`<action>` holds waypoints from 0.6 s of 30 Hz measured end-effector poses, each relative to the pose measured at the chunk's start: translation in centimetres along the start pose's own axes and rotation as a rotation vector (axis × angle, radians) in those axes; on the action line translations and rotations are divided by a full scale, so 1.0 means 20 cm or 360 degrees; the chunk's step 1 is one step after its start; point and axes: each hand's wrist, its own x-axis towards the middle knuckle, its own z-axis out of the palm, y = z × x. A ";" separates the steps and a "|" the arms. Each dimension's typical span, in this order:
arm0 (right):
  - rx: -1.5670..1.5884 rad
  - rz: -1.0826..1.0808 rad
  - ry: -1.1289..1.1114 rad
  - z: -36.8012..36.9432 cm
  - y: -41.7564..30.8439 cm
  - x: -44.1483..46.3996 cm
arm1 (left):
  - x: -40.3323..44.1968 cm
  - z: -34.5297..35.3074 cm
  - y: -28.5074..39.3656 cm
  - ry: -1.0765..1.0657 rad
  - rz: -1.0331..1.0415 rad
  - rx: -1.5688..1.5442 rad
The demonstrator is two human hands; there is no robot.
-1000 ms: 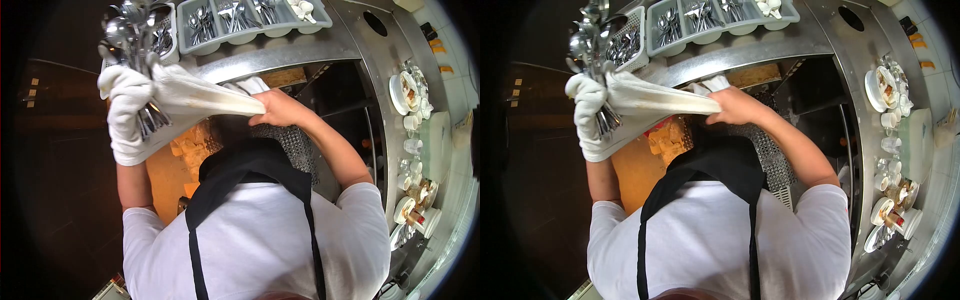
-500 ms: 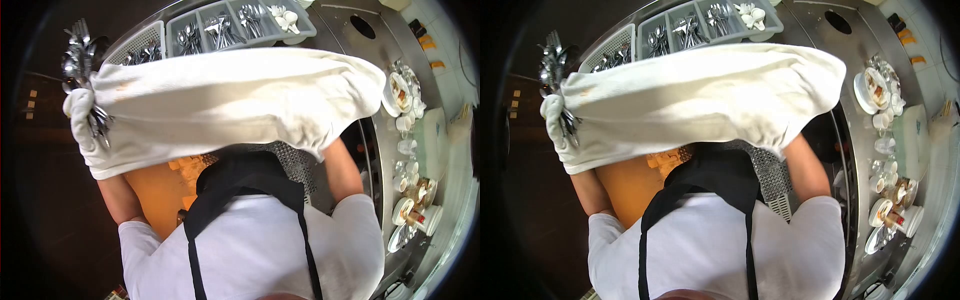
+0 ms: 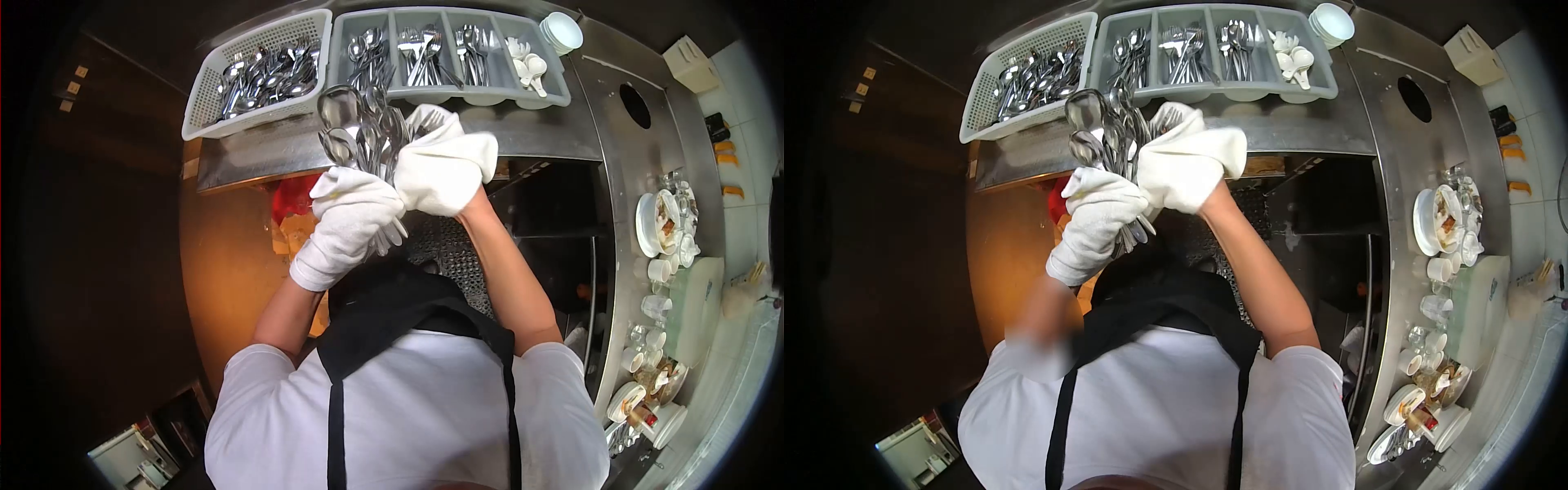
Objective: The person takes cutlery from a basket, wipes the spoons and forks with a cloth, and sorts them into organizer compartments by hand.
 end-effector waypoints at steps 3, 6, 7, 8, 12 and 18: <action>-0.0126 -0.0286 0.0237 0.10 -0.19 0.19 | 0.00 -0.08 0.04 -0.0355 -0.0250 -0.0169; -0.0707 -0.0355 0.0392 0.13 -0.20 0.23 | 0.01 -0.16 0.00 -0.0622 -0.0491 -0.0174; -0.1199 -0.0479 0.0417 0.12 -0.19 0.26 | 0.03 -0.15 -0.01 -0.0560 -0.0230 -0.0033; -0.1694 -0.0609 0.0432 0.12 -0.18 0.30 | 0.05 -0.15 -0.01 -0.0579 -0.0166 0.0192; -0.1748 -0.0817 0.0469 0.05 -0.05 0.35 | 0.18 -0.17 0.08 -0.0414 0.0064 0.0425; -0.1232 -0.0386 0.0817 -0.06 0.07 0.42 | 0.16 -0.34 -0.11 -0.0540 -0.0045 0.0515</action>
